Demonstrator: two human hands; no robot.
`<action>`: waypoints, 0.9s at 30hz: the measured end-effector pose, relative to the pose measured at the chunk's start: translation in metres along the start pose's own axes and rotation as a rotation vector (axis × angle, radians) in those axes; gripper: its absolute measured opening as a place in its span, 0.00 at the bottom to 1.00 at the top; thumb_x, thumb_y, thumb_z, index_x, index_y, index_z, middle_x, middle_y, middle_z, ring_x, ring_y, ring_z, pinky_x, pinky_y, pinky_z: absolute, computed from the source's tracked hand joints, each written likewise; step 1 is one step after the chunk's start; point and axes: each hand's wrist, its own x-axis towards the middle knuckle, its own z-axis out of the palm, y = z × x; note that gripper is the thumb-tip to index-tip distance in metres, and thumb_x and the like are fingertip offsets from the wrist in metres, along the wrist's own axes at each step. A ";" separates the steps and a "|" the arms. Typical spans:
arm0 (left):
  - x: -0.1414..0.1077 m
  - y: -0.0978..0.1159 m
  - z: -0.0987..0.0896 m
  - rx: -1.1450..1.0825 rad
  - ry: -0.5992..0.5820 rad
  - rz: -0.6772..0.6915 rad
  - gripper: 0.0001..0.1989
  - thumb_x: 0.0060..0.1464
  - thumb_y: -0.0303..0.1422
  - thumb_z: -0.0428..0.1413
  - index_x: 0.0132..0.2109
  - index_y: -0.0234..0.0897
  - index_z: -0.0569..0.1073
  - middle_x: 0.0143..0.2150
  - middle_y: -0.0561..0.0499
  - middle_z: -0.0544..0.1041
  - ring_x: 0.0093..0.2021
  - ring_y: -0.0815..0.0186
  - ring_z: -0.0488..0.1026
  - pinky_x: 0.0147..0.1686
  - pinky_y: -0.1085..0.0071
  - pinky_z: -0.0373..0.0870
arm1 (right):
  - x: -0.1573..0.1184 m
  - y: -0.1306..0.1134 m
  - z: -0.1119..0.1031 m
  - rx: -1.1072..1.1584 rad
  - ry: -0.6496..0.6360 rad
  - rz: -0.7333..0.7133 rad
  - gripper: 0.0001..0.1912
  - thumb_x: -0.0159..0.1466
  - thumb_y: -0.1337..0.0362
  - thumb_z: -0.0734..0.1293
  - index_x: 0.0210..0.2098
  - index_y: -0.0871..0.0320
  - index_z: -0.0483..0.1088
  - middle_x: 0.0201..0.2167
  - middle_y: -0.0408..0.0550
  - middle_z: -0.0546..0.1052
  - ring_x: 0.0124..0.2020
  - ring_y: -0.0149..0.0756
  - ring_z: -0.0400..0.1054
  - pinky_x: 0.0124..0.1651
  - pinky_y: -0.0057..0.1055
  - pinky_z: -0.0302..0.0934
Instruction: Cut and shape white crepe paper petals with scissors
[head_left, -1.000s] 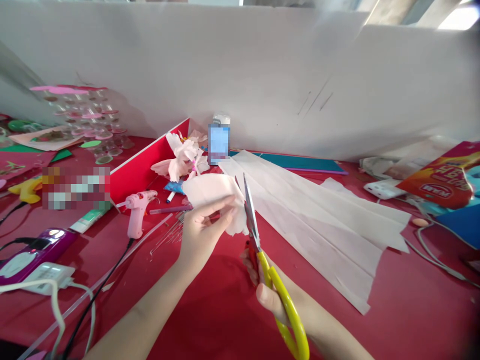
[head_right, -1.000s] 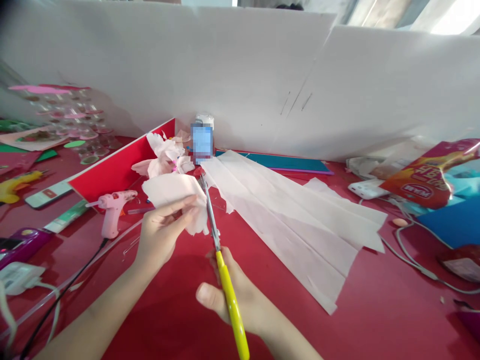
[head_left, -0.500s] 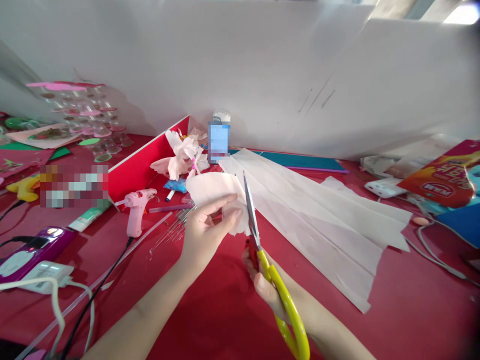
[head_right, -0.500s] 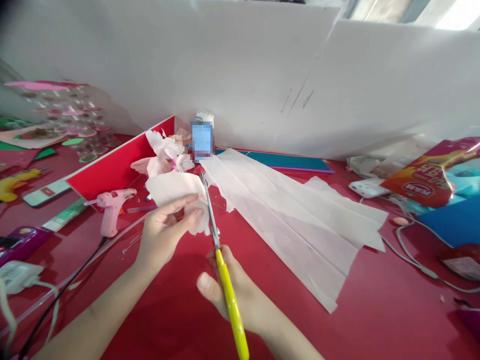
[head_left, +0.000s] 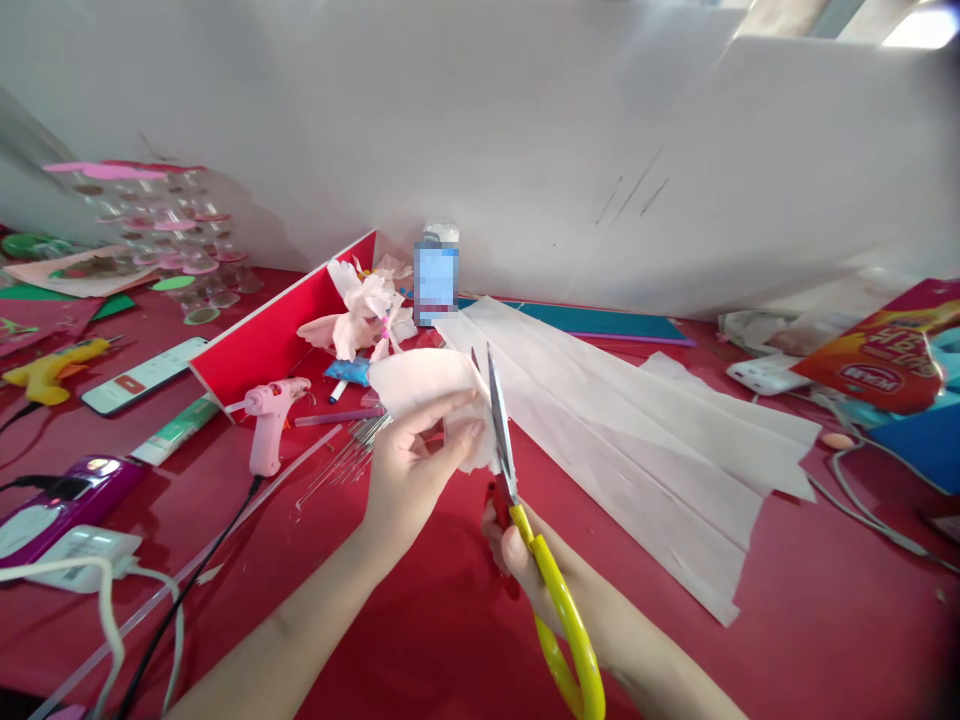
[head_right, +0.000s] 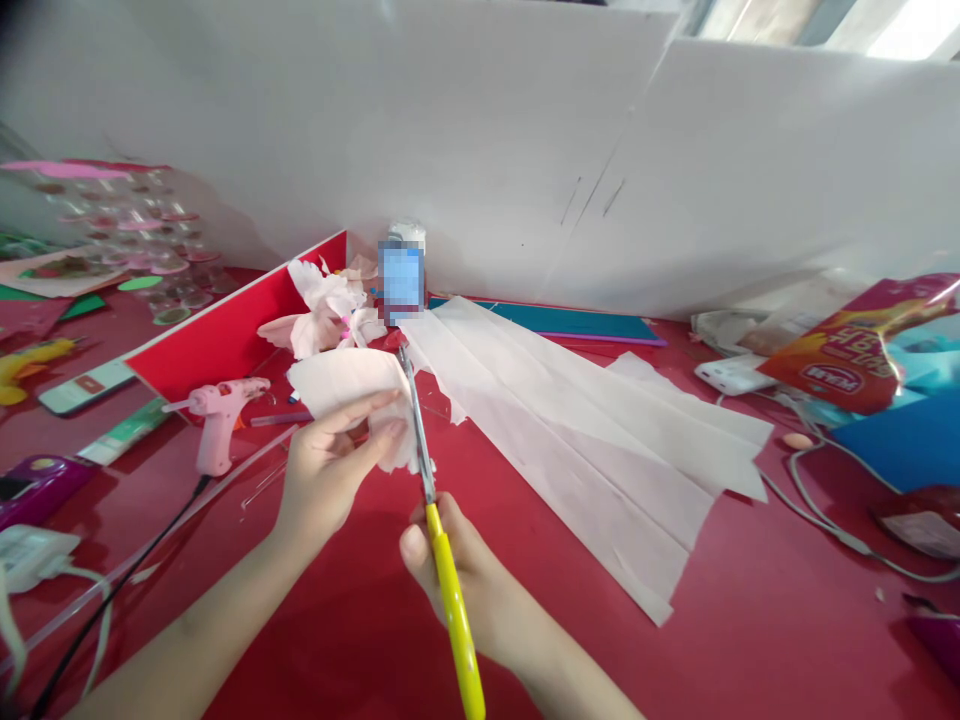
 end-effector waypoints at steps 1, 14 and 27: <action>0.000 0.000 0.000 -0.004 -0.002 0.002 0.11 0.51 0.34 0.63 0.44 0.42 0.80 0.43 0.51 0.83 0.40 0.65 0.79 0.37 0.76 0.77 | 0.000 -0.001 0.000 -0.003 -0.011 -0.003 0.21 0.67 0.42 0.57 0.32 0.54 0.53 0.25 0.37 0.52 0.24 0.29 0.44 0.26 0.27 0.48; -0.002 0.002 0.001 0.026 0.016 0.033 0.11 0.50 0.33 0.63 0.43 0.39 0.80 0.39 0.51 0.83 0.38 0.66 0.78 0.38 0.75 0.76 | 0.005 0.004 0.005 0.149 0.002 0.032 0.23 0.67 0.42 0.56 0.28 0.54 0.50 0.23 0.36 0.50 0.22 0.28 0.42 0.23 0.28 0.42; 0.005 0.002 -0.009 0.027 -0.084 -0.041 0.16 0.50 0.34 0.63 0.48 0.42 0.79 0.36 0.52 0.80 0.32 0.70 0.73 0.33 0.76 0.74 | 0.012 0.040 -0.006 -0.018 0.186 -0.130 0.28 0.62 0.35 0.56 0.40 0.55 0.61 0.25 0.39 0.57 0.24 0.30 0.50 0.26 0.30 0.53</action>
